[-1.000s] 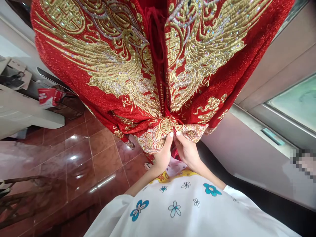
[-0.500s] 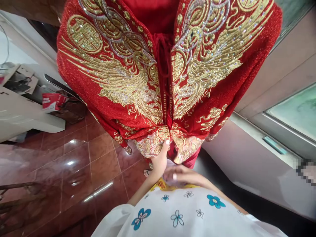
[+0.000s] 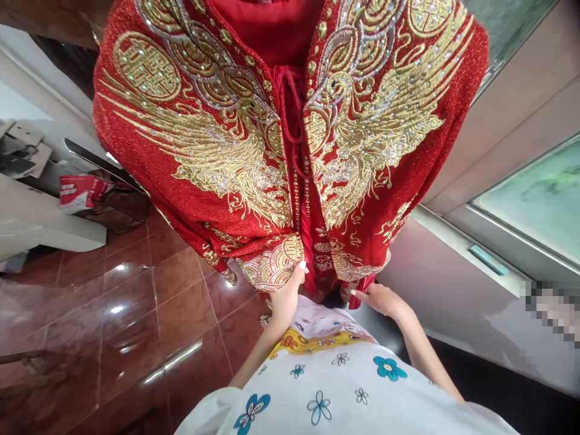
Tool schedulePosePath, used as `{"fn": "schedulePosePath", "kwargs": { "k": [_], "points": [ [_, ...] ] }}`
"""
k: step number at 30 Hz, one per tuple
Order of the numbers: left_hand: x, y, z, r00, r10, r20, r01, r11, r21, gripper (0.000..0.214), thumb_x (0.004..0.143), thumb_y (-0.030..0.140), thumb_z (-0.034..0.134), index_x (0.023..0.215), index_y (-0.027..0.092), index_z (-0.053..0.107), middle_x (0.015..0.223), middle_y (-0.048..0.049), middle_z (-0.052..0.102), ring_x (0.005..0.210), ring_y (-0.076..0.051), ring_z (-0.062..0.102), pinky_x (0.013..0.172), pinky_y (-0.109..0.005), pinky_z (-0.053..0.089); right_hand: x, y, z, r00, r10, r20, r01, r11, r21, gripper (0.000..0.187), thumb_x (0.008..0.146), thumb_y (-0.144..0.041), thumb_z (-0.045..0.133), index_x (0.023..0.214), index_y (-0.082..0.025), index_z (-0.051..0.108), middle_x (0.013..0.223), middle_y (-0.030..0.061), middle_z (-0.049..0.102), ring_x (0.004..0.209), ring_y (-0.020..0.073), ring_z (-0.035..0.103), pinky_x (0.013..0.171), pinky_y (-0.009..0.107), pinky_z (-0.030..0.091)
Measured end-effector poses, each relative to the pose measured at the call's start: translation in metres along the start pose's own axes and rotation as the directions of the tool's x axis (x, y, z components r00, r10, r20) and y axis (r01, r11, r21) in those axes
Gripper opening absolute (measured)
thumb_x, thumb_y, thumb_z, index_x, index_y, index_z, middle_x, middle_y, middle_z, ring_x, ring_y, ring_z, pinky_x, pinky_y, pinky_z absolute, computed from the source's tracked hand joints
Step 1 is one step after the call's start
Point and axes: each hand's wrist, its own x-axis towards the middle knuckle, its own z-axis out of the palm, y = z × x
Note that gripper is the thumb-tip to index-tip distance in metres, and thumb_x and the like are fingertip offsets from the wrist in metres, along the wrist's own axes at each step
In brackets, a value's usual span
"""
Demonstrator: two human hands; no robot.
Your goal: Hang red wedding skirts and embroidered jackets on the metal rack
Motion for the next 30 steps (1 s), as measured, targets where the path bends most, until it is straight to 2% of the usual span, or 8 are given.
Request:
{"fn": "schedulePosePath", "kwargs": {
  "k": [2, 5, 9, 14, 17, 21, 24, 30],
  "points": [
    [-0.001, 0.001, 0.002, 1.0, 0.008, 0.003, -0.008, 1.0, -0.021, 0.033, 0.059, 0.036, 0.08, 0.08, 0.018, 0.063, 0.074, 0.0006, 0.064, 0.067, -0.012, 0.059, 0.075, -0.027, 0.049, 0.009, 0.017, 0.013, 0.999, -0.01, -0.04, 0.013, 0.997, 0.081, 0.026, 0.053, -0.037, 0.078, 0.062, -0.019, 0.062, 0.056, 0.0028, 0.061, 0.063, 0.0206, 0.06, 0.068, 0.034, 0.044],
    [-0.003, 0.004, 0.004, 0.999, 0.024, 0.047, -0.025, 0.999, 0.033, 0.026, 0.063, 0.036, 0.078, 0.075, 0.018, 0.064, 0.073, 0.0003, 0.064, 0.069, -0.012, 0.059, 0.073, -0.026, 0.048, 0.009, 0.014, 0.036, 0.994, -0.062, -0.091, 0.086, 0.954, 0.288, 0.039, 0.056, -0.041, 0.077, 0.085, -0.018, 0.064, 0.087, 0.0068, 0.069, 0.09, 0.0236, 0.062, 0.082, 0.036, 0.047],
    [-0.005, 0.006, 0.001, 0.978, -0.13, 0.163, 0.105, 0.983, 0.153, 0.024, 0.066, 0.036, 0.074, 0.06, 0.016, 0.062, 0.055, 0.0016, 0.057, 0.054, -0.01, 0.051, 0.058, -0.024, 0.042, -0.004, -0.012, 0.061, 0.96, 0.047, -0.277, 0.16, 0.719, 0.676, 0.041, 0.053, -0.033, 0.081, 0.087, -0.02, 0.062, 0.084, 0.0036, 0.068, 0.085, 0.0209, 0.062, 0.079, 0.034, 0.049],
    [-0.012, -0.003, -0.003, 0.924, -0.349, 0.159, 0.345, 0.937, 0.048, 0.023, 0.062, 0.034, 0.075, 0.062, 0.014, 0.065, 0.067, -0.004, 0.065, 0.065, -0.013, 0.057, 0.066, -0.027, 0.044, -0.017, -0.042, 0.067, 0.996, 0.082, 0.025, -0.06, 0.459, 0.886, 0.03, 0.051, -0.028, 0.078, 0.075, -0.016, 0.063, 0.067, 0.0026, 0.065, 0.064, 0.0175, 0.061, 0.06, 0.03, 0.049],
    [-0.018, -0.004, -0.002, 0.909, -0.392, 0.143, 0.396, 0.918, 0.001, 0.02, 0.06, 0.033, 0.076, 0.068, 0.015, 0.067, 0.074, -0.0042, 0.068, 0.068, -0.014, 0.058, 0.071, -0.028, 0.045, -0.021, -0.058, 0.065, 0.991, 0.045, 0.122, -0.129, 0.455, 0.881, 0.023, 0.05, -0.023, 0.076, 0.068, -0.014, 0.064, 0.063, 0.0038, 0.064, 0.058, 0.0153, 0.057, 0.051, 0.026, 0.044],
    [-0.022, 0.001, -0.002, 0.927, -0.358, 0.108, 0.364, 0.931, -0.034, 0.024, 0.057, 0.033, 0.078, 0.065, 0.014, 0.064, 0.068, -0.0017, 0.065, 0.063, -0.013, 0.057, 0.072, -0.03, 0.046, -0.026, -0.076, 0.064, 0.982, -0.006, 0.188, -0.162, 0.479, 0.863, 0.022, 0.051, -0.023, 0.078, 0.062, -0.013, 0.062, 0.059, 0.0012, 0.06, 0.05, 0.0084, 0.048, 0.046, 0.021, 0.038],
    [-0.024, 0.002, -0.005, 0.948, -0.306, 0.086, 0.31, 0.95, -0.034, 0.028, 0.058, 0.034, 0.079, 0.072, 0.014, 0.065, 0.07, -0.0012, 0.065, 0.066, -0.015, 0.059, 0.077, -0.032, 0.047, -0.03, -0.083, 0.066, 0.969, -0.033, 0.245, -0.196, 0.5, 0.844, 0.027, 0.053, -0.026, 0.082, 0.068, -0.012, 0.065, 0.062, 0.0015, 0.062, 0.054, 0.0088, 0.051, 0.05, 0.021, 0.041],
    [-0.026, -0.005, -0.01, 0.984, -0.178, -0.013, 0.177, 0.984, -0.03, 0.043, 0.06, 0.034, 0.08, 0.096, 0.016, 0.064, 0.088, -0.0045, 0.069, 0.093, -0.02, 0.064, 0.094, -0.037, 0.045, -0.038, -0.09, 0.077, 0.99, -0.035, 0.134, -0.107, 0.421, 0.901, 0.027, 0.056, -0.031, 0.083, 0.072, -0.015, 0.068, 0.07, 0.0026, 0.066, 0.063, 0.0138, 0.058, 0.06, 0.027, 0.049]
  ]
}}
